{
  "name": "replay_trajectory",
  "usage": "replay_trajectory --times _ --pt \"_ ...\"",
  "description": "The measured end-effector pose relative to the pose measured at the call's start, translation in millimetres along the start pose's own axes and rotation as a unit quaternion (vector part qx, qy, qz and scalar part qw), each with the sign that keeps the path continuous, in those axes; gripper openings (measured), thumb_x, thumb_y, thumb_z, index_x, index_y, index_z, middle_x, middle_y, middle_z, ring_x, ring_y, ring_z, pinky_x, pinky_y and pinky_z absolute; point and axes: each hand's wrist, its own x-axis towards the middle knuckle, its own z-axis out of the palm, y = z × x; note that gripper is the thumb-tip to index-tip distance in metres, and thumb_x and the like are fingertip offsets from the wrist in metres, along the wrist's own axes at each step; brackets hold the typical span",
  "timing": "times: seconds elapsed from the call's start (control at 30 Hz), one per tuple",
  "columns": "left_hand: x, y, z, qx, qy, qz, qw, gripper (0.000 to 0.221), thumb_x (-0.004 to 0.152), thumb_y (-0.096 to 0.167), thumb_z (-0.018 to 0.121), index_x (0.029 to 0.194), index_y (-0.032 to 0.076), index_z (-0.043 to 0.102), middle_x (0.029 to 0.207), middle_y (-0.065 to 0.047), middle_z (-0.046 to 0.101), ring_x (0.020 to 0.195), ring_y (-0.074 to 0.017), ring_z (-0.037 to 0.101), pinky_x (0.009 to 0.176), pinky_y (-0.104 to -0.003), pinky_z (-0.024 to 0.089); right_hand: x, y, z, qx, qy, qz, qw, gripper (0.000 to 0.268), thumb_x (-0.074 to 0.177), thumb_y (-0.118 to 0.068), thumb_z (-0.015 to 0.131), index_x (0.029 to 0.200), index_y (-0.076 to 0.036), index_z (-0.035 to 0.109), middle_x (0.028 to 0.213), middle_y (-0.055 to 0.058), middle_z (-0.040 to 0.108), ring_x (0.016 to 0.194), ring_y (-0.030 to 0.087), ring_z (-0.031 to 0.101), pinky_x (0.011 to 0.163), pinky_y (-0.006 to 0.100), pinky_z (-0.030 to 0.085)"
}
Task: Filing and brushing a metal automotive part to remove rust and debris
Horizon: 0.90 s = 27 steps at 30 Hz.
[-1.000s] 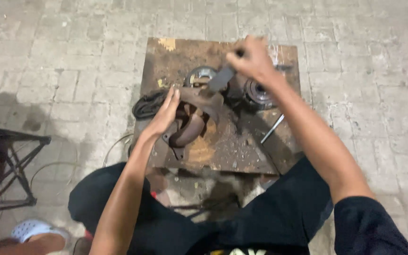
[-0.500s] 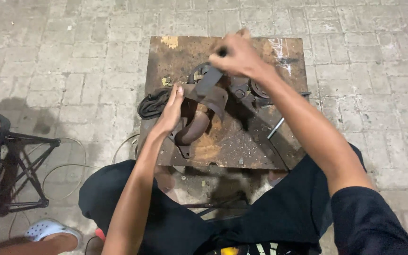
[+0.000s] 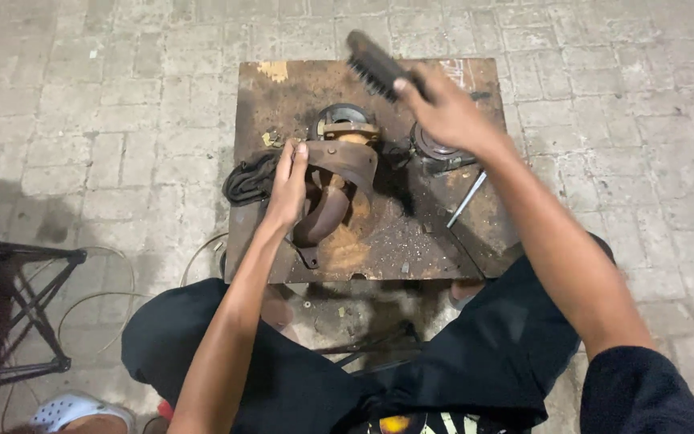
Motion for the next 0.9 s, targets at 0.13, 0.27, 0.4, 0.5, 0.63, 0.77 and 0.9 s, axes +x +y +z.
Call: replay_trajectory --times 0.13,0.27,0.4,0.5,0.63,0.77,0.9 --pt "-3.0 -0.6 4.3 0.002 0.014 0.026 1.0 0.105 0.089 0.068 0.044 0.157 -0.006 0.015 0.167 -0.025 0.015 0.155 -0.0366 0.016 0.123 -0.05 0.017 -21.5 -30.9 -11.4 0.007 -0.04 -0.062 0.997 0.031 0.11 -0.017 0.037 0.14 -0.012 0.037 0.098 0.016 0.067 0.059 0.02 0.056 0.044 0.031 0.048" --pt "-6.3 -2.2 6.2 -0.03 0.021 0.046 0.998 0.098 0.099 0.051 0.064 0.157 -0.013 0.018 0.162 -0.035 0.019 0.153 -0.0416 0.018 0.128 -0.049 0.012 -34.0 -40.1 -35.6 -0.033 -0.097 -0.034 0.994 0.038 0.103 -0.016 0.058 0.135 0.005 0.056 0.123 0.035 0.063 0.114 0.051 0.059 0.098 0.063 0.044" --pt "-5.1 0.0 9.2 -0.046 0.017 0.035 0.998 0.103 0.098 0.057 0.062 0.159 -0.01 0.014 0.163 -0.034 0.014 0.154 -0.0444 0.014 0.127 -0.054 0.011 -23.4 -30.3 -23.0 -0.013 -0.117 0.07 0.991 0.052 0.102 -0.035 0.054 0.144 -0.005 0.051 0.141 0.031 0.053 0.135 0.051 0.044 0.111 0.071 0.03" --pt "-19.8 26.7 16.4 -0.06 0.012 0.027 0.998 0.1 0.098 0.057 0.061 0.16 -0.007 0.015 0.164 -0.033 0.014 0.153 -0.0457 0.013 0.126 -0.057 0.014 -9.1 -36.4 22.2 -0.035 -0.026 0.065 0.997 0.06 0.11 -0.048 0.037 0.142 0.0 0.054 0.136 0.029 0.058 0.131 0.046 0.051 0.108 0.065 0.036" --pt "5.4 -23.1 7.7 -0.09 0.009 0.051 0.995 0.089 0.097 0.062 0.033 0.159 0.001 0.013 0.168 -0.021 0.016 0.155 -0.0344 0.018 0.124 -0.049 0.017 7.9 -46.8 54.1 -0.177 0.127 -0.103 0.97 0.031 0.109 -0.04 0.05 0.107 -0.01 0.054 0.063 0.003 0.06 0.05 0.017 0.045 0.054 0.034 0.038" --pt "0.6 -14.8 1.8 -0.033 -0.015 0.003 0.999 0.105 0.085 0.077 0.026 0.16 0.007 0.007 0.17 -0.02 0.006 0.156 -0.0367 0.01 0.122 -0.059 0.01 11.8 -57.0 12.9 -0.13 0.05 0.053 0.989 0.018 0.106 -0.029 0.058 0.11 -0.012 0.065 0.075 0.004 0.065 0.054 0.012 0.057 0.048 0.024 0.047" --pt "0.4 -21.3 3.7 -0.047 -0.012 0.004 0.999 0.094 0.095 0.064 0.034 0.16 0.003 0.006 0.17 -0.018 0.006 0.157 -0.0307 0.01 0.125 -0.043 0.011 -0.6 -40.9 -6.9 -0.082 0.001 0.141 0.987 0.032 0.108 -0.033 0.051 0.126 -0.014 0.07 0.085 0.004 0.072 0.058 0.014 0.057 0.051 0.029 0.047"
